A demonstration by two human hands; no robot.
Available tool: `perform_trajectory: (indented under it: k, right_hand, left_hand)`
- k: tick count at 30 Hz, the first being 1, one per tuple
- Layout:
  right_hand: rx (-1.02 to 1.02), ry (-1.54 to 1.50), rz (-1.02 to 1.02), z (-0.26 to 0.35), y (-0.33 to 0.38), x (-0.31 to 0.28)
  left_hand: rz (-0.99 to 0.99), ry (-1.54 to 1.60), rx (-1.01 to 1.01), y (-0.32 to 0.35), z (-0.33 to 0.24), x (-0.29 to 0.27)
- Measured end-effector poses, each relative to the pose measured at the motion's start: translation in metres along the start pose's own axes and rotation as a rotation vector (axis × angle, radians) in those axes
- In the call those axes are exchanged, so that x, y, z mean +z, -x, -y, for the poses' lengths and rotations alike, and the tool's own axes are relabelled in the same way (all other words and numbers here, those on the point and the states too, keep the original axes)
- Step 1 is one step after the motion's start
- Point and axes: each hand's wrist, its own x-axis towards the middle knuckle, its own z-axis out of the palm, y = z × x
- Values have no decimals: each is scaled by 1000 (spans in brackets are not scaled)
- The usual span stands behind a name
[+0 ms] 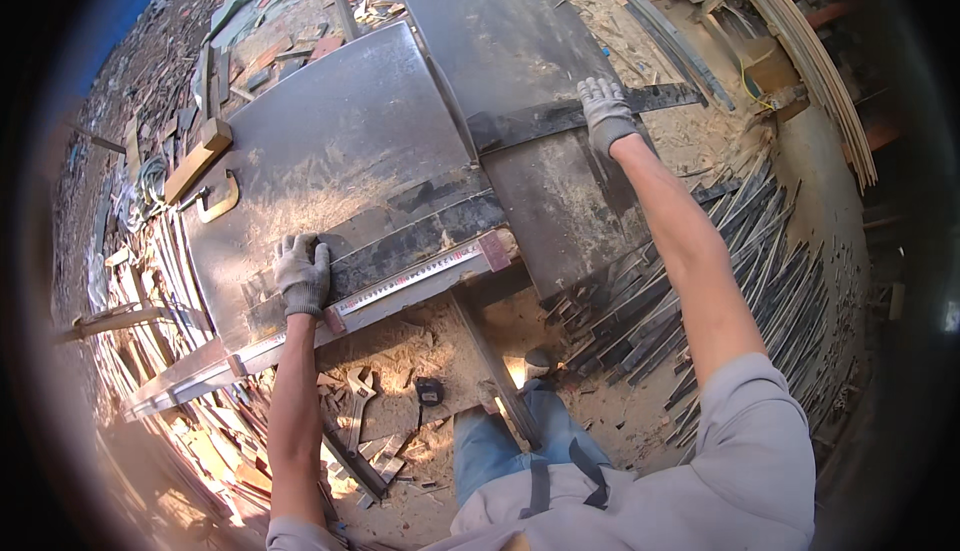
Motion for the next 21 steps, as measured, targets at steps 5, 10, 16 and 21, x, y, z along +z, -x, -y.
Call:
perform_trajectory:
  k: [5,10,16,21]
  right_hand:
    - [-107,-52,77,2,-100,-12]
    - [-164,103,302,-3,-64,-60]
    - [-365,-85,262,84,-40,-147]
    - [-527,-226,451,203,-110,-207]
  left_hand:
    - [-16,71,-6,-6,0,-12]
    - [-6,76,8,-15,5,-17]
    - [34,112,-6,-15,2,-29]
    - [85,145,-38,-23,1,-34]
